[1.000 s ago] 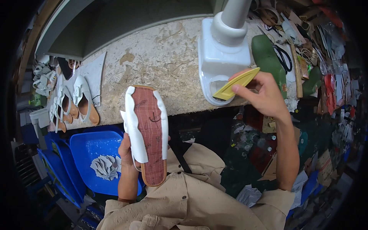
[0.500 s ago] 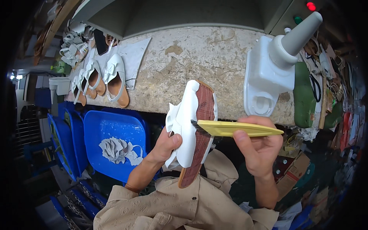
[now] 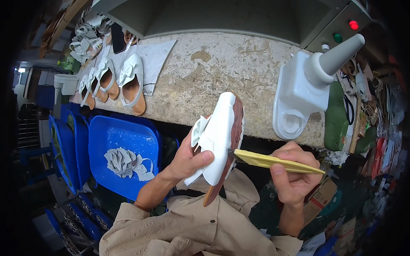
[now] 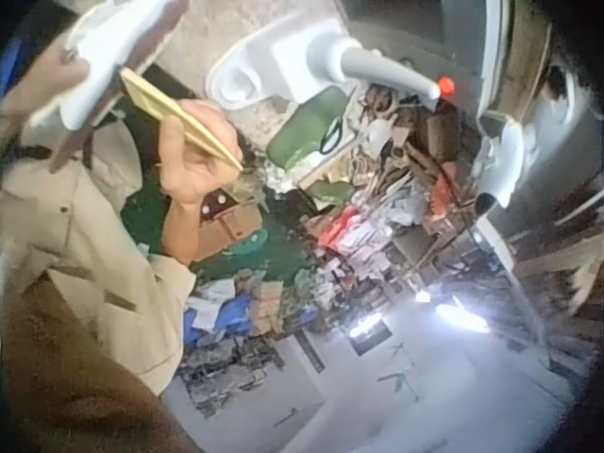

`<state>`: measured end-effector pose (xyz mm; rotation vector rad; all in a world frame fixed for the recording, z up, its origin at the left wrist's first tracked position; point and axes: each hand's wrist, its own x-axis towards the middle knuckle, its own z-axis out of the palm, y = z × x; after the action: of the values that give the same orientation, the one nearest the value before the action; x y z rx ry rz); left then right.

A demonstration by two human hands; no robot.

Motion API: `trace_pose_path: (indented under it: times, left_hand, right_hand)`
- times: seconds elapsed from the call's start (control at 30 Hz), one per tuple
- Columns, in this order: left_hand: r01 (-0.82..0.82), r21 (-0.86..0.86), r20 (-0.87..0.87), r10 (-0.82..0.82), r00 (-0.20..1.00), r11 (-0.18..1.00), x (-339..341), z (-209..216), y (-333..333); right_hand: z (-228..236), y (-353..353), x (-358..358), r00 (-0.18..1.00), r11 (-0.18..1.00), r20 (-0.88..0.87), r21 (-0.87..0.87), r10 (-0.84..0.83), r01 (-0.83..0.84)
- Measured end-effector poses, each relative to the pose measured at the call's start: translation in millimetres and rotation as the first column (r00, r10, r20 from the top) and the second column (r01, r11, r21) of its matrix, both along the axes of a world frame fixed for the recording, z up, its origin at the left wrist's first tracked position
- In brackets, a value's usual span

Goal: The person cleans the sole and edges of white sandals using a yellow brush. They repeatedly pick up sandals from a shelf, brush the soles and sides, and return them to the shelf. The task is performed one at a time in a workshop setting with multiple sandals visible on shelves and the workbench.

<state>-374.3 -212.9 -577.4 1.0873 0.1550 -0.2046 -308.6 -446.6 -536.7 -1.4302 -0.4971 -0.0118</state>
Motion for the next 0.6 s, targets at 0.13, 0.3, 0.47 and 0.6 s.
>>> trace_pose_path:
  times: [0.13, 0.3, 0.47, 0.6]
  left_hand:
    - [0.003, -0.004, -0.007, -0.003, 1.0, 1.0, 1, 8, 0]
    - [-0.024, 0.047, -0.102, 0.029, 0.994, 0.999, 3, 14, -4]
    - [-0.016, 0.017, -0.024, 0.016, 1.0, 1.0, 2, 9, -1]
    - [-0.014, -0.039, -0.011, 0.013, 1.0, 0.999, 2, 7, -1]
  right_hand:
    - [4, 2, 1, 0.998, 0.999, -0.051, -0.049, 0.021, -0.024]
    - [2, -5, 0, 0.983, 0.988, -0.141, -0.115, -0.119, 0.103]
    - [-1, -3, 1, 0.98, 0.981, -0.145, -0.155, -0.137, 0.114]
    - [-3, -1, 1, 0.973, 0.986, -0.167, -0.076, -0.16, 0.149]
